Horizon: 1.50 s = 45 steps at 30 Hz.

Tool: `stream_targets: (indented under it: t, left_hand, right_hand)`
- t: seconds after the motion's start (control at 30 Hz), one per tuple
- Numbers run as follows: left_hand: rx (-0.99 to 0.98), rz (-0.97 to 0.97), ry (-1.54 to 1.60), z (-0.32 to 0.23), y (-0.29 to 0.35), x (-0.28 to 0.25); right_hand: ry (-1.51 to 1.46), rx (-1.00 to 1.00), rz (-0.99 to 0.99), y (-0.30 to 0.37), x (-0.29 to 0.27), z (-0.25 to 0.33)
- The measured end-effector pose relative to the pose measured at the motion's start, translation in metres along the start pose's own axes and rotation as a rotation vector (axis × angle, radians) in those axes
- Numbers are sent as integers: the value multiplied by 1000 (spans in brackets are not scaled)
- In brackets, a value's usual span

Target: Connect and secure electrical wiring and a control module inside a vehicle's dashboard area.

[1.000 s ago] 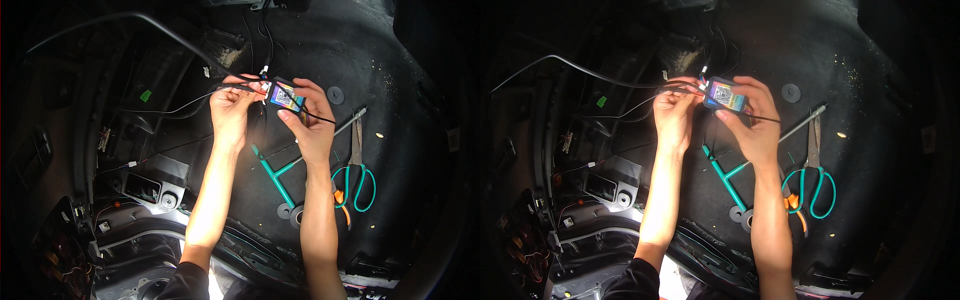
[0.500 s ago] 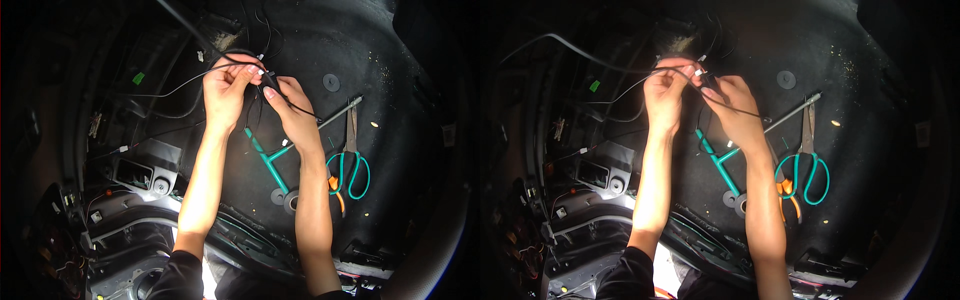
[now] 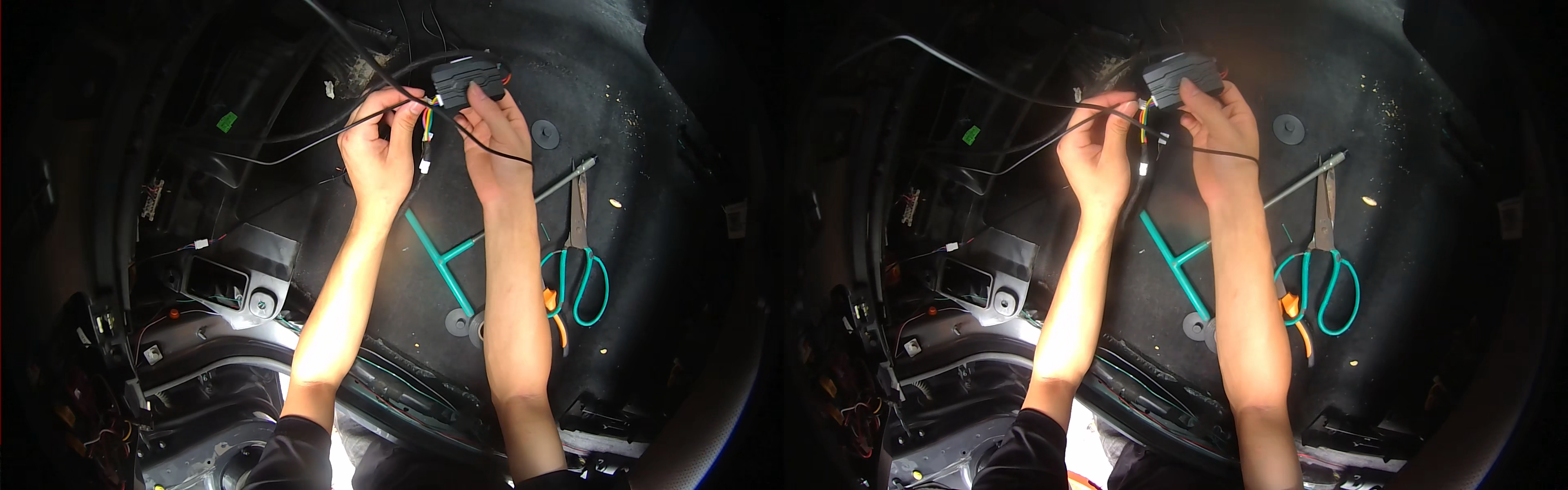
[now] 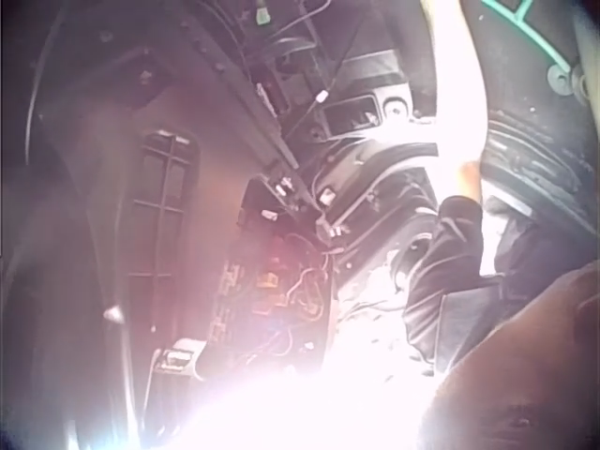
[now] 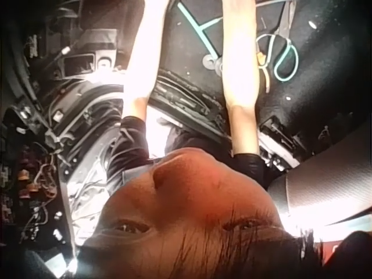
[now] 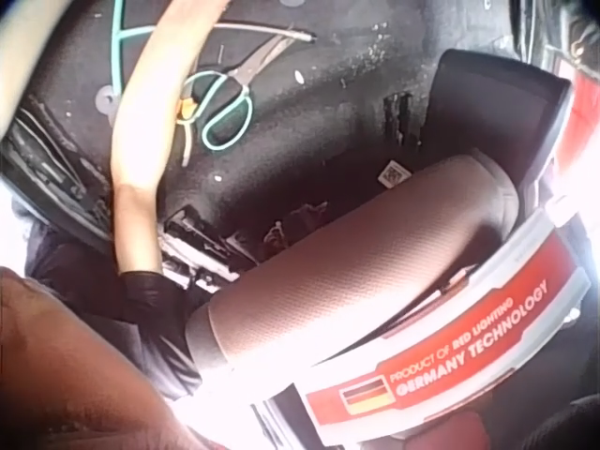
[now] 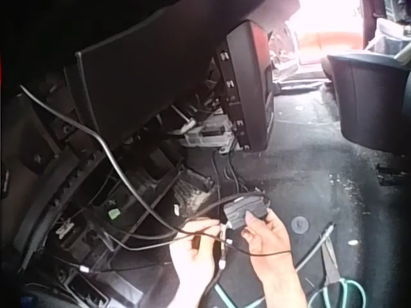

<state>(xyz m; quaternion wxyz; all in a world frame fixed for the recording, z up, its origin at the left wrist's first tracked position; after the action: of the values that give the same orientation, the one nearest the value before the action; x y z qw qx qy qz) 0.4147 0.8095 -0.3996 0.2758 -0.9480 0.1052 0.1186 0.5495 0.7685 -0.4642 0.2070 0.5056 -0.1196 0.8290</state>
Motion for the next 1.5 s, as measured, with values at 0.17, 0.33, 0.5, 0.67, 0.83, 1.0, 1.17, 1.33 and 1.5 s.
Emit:
stream_targets:
  t: [0.17,0.33,0.5,0.67,0.83,1.0,1.17,1.33,1.5]
  left_hand:
    - [-182,-40,439,8,-1,7]
    - [-191,-25,649,0,0,11]
    - [-114,-30,630,-8,1,9]
    - [-83,-62,642,-9,1,9]
    - [-49,-85,636,-11,0,6]
    - [-3,-95,619,-13,1,5]
    - [125,-64,474,-19,1,3]
    - [116,-60,465,-23,3,4]
    - [27,-80,554,-21,2,5]
  right_hand:
    - [-120,9,187,-1,5,8]
    - [-63,67,150,0,6,2]
    - [-65,73,179,3,11,2]
    - [-30,80,193,4,12,1]
    - [-4,80,170,3,8,-1]
    - [-14,112,211,5,8,-3]
    - [-14,155,228,6,8,-4]
    - [-34,166,340,7,13,-4]
    - [-80,179,368,9,17,-4]
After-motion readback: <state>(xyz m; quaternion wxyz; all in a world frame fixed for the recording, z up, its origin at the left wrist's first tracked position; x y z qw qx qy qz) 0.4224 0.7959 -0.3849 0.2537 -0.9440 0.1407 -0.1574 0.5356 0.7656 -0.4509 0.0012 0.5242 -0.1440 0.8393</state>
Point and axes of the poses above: each hand's wrist, its own y-axis away from the middle knuckle, its own x-axis out of the palm, z = x × y, the point moved 5 cm from there along -y, towards the middle knuckle, and after that the axes turned 3 degrees about y, right-handed, at the moved point
